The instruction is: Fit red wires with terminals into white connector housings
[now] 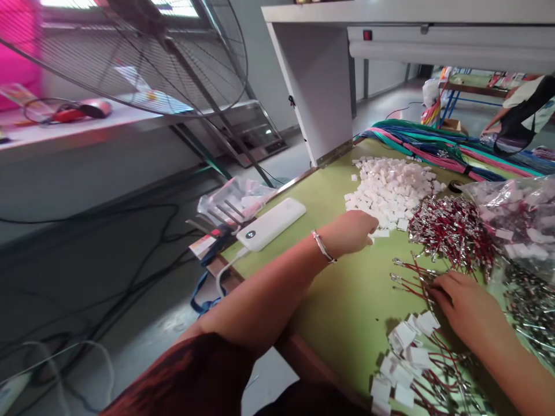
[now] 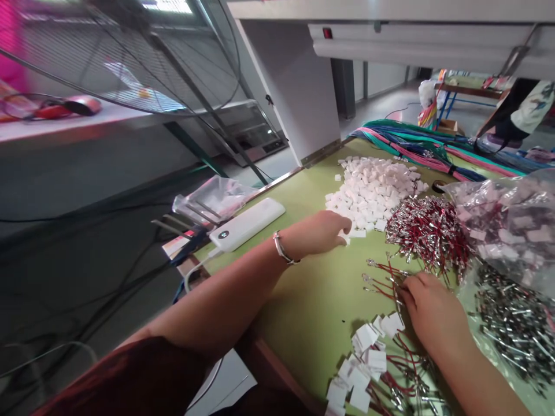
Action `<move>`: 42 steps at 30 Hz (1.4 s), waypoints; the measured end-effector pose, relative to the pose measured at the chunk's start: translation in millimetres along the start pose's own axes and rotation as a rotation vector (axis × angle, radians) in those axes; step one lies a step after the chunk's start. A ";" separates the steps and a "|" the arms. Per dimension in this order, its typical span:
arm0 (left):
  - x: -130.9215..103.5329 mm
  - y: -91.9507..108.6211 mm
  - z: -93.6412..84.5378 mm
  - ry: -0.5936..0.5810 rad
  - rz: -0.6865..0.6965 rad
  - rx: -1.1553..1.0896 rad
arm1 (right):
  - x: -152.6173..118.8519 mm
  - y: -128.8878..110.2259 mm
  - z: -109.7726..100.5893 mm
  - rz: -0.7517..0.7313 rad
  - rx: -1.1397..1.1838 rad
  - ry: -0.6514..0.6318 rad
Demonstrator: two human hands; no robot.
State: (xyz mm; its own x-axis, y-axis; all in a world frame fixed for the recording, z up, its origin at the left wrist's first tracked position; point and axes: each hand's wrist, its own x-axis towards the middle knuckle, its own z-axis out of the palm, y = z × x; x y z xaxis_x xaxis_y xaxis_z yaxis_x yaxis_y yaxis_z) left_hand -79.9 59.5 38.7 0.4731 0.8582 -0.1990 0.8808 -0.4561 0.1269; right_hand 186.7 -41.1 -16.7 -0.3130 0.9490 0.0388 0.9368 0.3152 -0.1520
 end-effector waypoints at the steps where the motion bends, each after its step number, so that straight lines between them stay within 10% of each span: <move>1: 0.8 1.0 2.2 -0.005 0.007 0.013 | -0.5 -1.4 1.1 -0.002 -0.023 0.017; 11: 20.9 2.5 28.8 0.091 0.123 -0.325 | 1.3 8.8 -9.0 0.046 0.222 0.098; 18: 12.1 15.7 15.9 0.324 0.200 -0.642 | 3.4 3.1 -18.3 0.226 0.670 -0.029; 24: 4.2 45.4 32.1 -0.091 0.151 -1.313 | 2.7 -8.9 -26.6 0.329 0.825 0.041; 35: 7.9 60.2 53.2 -0.246 -0.107 -1.861 | -3.4 -17.6 -21.9 0.241 0.713 0.133; 42: 6.2 62.3 58.2 -0.285 -0.030 -1.904 | -2.6 -23.6 -22.9 0.211 0.731 0.097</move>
State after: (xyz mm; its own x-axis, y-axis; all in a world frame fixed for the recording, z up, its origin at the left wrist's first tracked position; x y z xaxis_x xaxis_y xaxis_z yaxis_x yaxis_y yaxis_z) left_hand -21.0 22.7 -11.2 0.6227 0.7117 -0.3252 -0.1965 0.5445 0.8154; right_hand 169.0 -50.7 9.4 -0.0922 0.9956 0.0173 0.6229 0.0712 -0.7790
